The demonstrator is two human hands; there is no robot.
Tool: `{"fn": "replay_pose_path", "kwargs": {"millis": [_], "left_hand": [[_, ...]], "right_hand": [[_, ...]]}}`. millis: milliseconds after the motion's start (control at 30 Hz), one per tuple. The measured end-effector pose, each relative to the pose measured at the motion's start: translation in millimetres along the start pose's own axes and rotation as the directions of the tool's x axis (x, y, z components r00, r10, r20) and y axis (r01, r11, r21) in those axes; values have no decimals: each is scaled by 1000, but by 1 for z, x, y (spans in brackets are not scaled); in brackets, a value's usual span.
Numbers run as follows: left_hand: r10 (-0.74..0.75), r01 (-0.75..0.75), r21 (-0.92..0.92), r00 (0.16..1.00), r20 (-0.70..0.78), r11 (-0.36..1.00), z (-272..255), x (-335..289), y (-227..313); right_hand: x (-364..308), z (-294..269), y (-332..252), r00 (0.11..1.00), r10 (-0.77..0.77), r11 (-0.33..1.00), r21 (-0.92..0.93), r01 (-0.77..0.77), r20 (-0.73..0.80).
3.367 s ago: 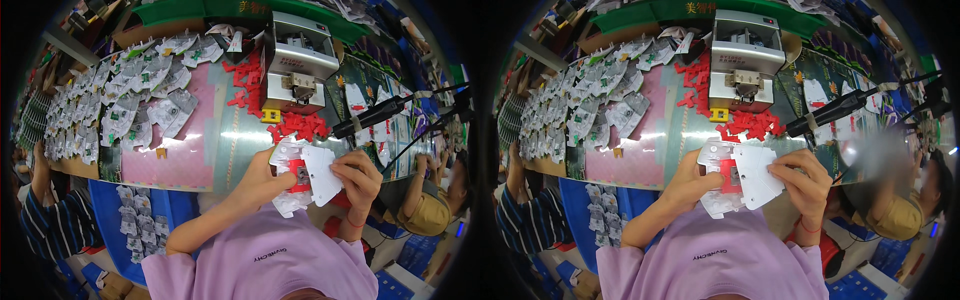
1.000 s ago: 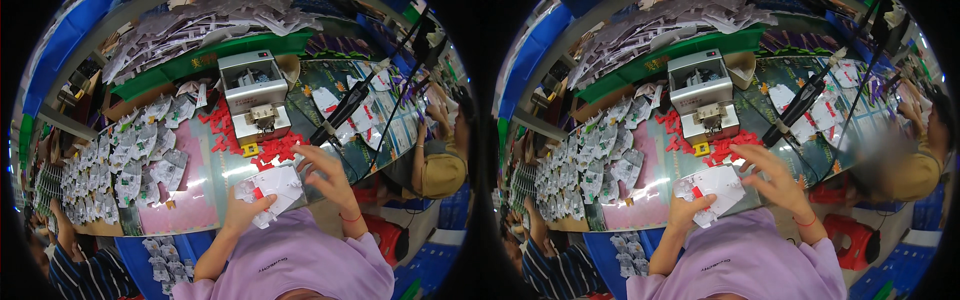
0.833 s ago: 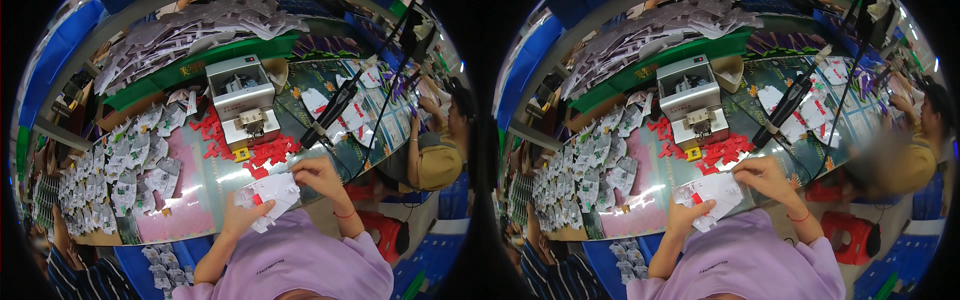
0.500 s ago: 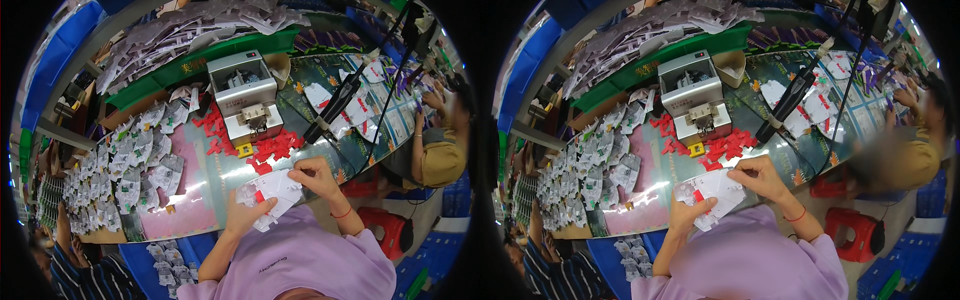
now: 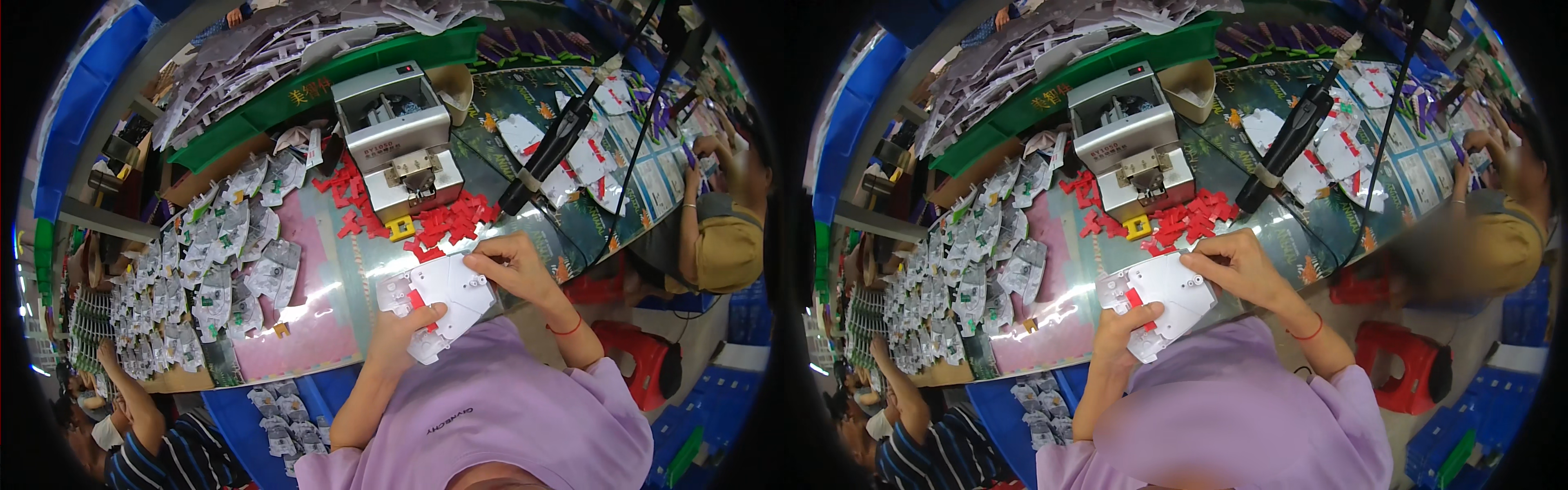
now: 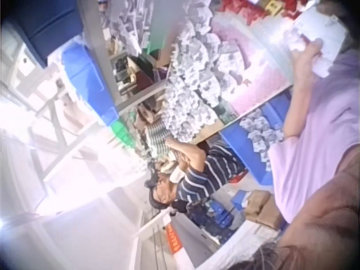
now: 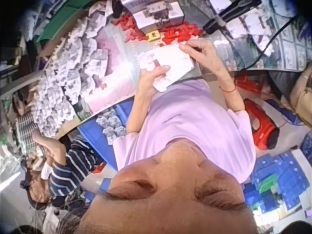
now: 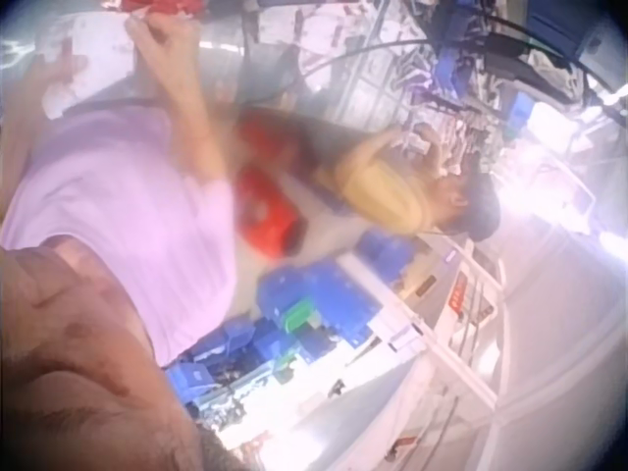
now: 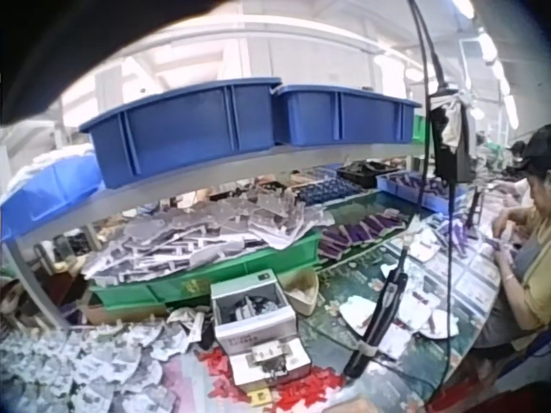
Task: The person assembles plastic casings by inserting small parts into base housings, placing cover pieces over them, and fastening them together using an electric screwdriver.
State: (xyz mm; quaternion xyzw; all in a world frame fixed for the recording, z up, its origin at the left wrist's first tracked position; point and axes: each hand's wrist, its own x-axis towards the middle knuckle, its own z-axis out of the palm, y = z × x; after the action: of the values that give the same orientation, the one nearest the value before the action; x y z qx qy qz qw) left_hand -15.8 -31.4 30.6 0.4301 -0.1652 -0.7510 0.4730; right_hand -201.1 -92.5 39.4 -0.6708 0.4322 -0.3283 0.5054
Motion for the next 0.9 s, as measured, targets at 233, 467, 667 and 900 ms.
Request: {"fn": "replay_pose_path", "kwargs": {"millis": [233, 467, 667, 900], "left_hand": [[149, -144, 41, 975, -167, 989, -19, 2, -5], [95, -104, -46, 981, -171, 993, -26, 7, -6], [155, -163, -35, 972, -175, 986, -26, 11, -14], [170, -177, -18, 965, -200, 984, -30, 17, -15]], "right_hand": [[-10, -20, 31, 809, -133, 977, 60, 203, -572], [0, -47, 69, 722, 64, 891, 365, 269, -689], [53, -32, 69, 837, 83, 798, 539, 268, -540], [68, -21, 46, 915, -68, 774, 558, 300, -398]]}}
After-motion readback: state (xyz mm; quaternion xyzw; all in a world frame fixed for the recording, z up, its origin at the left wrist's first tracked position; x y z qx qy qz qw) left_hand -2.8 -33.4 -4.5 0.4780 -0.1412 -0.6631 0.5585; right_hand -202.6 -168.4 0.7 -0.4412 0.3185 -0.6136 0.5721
